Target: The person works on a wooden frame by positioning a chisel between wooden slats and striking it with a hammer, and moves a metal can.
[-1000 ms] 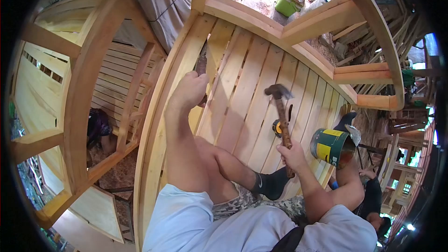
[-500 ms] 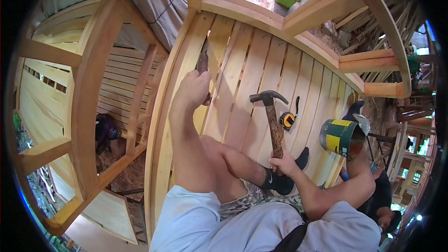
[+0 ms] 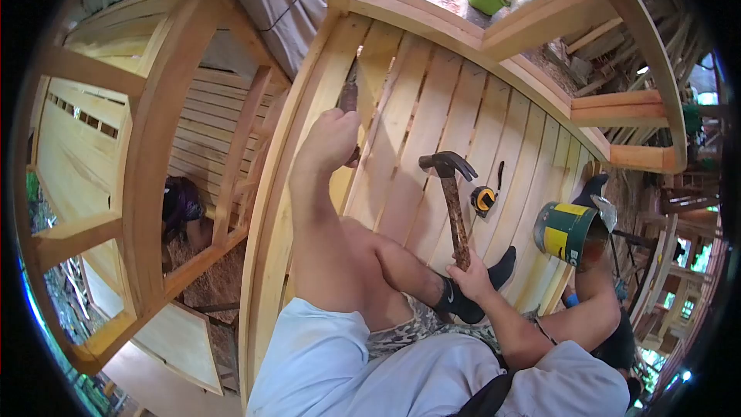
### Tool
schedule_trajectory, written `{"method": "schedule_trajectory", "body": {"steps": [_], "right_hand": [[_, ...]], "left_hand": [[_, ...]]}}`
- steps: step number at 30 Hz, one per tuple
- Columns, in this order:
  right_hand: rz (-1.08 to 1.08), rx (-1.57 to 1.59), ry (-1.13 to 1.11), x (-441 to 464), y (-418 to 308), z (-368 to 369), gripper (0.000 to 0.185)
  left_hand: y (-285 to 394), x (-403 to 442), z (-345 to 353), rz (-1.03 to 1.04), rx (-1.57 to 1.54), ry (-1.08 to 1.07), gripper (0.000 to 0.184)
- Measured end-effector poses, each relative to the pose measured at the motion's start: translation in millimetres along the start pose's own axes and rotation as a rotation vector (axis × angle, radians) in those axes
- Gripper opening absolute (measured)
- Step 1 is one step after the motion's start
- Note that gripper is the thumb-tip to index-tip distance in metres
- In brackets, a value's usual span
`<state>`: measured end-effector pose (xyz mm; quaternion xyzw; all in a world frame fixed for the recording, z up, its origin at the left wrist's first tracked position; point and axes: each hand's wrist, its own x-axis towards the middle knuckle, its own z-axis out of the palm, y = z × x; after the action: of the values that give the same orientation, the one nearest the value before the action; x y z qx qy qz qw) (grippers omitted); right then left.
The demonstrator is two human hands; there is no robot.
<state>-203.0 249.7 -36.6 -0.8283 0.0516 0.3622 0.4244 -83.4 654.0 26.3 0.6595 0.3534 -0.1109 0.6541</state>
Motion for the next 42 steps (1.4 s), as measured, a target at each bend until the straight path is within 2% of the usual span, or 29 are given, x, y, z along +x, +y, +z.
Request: {"method": "schedule_trajectory", "body": {"steps": [1, 5, 7, 8, 10, 12, 14, 16, 19, 21, 22, 24, 28, 31, 33, 35, 37, 42], "right_hand": [[-0.058, -0.016, 0.01, 1.1, 9.0, 1.2, 0.029], [-0.049, -0.017, -0.033, 2.6, 19.4, 0.0, 0.026], [0.118, 0.142, -0.023, 0.7, -14.1, 0.9, 0.033], [0.12, 0.133, -0.021, 12.3, -18.0, 0.5, 0.033], [-0.145, -0.005, 0.044, 46.1, -28.4, 0.2, 0.027], [-0.2, 0.036, 0.067, 74.8, -76.2, 5.6, 0.025], [-0.313, -0.057, 0.149, 102.2, -111.4, 8.4, 0.023], [-0.32, 0.22, 0.147, 117.7, -154.8, 17.8, 0.022], [-0.358, 0.111, 0.164, 142.7, -188.8, 12.6, 0.021], [-0.342, 0.097, 0.133, 146.8, -198.0, 9.3, 0.019], [-0.322, 0.087, 0.104, 148.1, -200.0, 9.1, 0.016], [-0.304, 0.062, 0.099, 143.1, -189.9, 12.3, 0.018], [-0.215, 0.047, 0.057, 122.0, -151.6, 16.4, 0.018], [-0.177, 0.033, 0.012, 107.5, -114.0, 19.7, 0.017], [-0.168, 0.018, 0.003, 107.4, -90.9, 20.4, 0.016], [-0.246, -0.106, 0.002, 104.8, -70.4, 23.3, 0.014], [-0.225, -0.085, -0.005, 100.8, -69.2, 31.2, 0.015], [-0.204, -0.081, 0.027, 100.5, -78.6, 30.4, 0.016]], "left_hand": [[-0.1, -0.5, -0.1, 0.026, 0.005, -0.003, 0.036], [-2.5, 3.4, -3.4, 0.038, 0.069, -0.017, 0.037], [-4.3, 5.2, -5.4, -0.008, 0.067, -0.014, 0.038], [-14.4, 11.1, -6.3, 0.154, 0.189, -0.017, 0.039], [-16.3, 8.7, -3.6, 0.313, 0.31, -0.028, 0.039], [4.2, -3.4, -3.4, 0.044, 0.14, -0.017, 0.038], [1.5, 1.5, -4.6, 0.059, 0.163, -0.037, 0.038], [-4.3, 7.1, -7.4, 0.065, 0.188, -0.049, 0.038], [-5.5, 10.1, -5.6, 0.095, 0.236, -0.122, 0.035], [-0.4, 5.3, 3.3, 0.094, 0.384, 0.083, 0.037], [-0.1, 4.5, 5.2, 0.085, 0.374, 0.094, 0.037], [-1.4, 3.1, 6.5, 0.39, 0.965, -0.027, 0.036], [-3.3, -8.4, 26.1, 0.218, 0.731, 0.134, 0.037], [4.1, -20.0, 35.8, 0.264, 0.723, 0.172, 0.039], [13.7, -37.0, 44.9, 0.214, 0.778, 0.392, 0.035], [16.1, -35.9, 45.0, 0.214, 0.75, 0.34, 0.042], [14.3, -34.5, 44.3, 0.186, 0.758, 0.321, 0.045], [13.0, -33.1, 46.7, 0.204, 0.779, 0.35, 0.043]]}}
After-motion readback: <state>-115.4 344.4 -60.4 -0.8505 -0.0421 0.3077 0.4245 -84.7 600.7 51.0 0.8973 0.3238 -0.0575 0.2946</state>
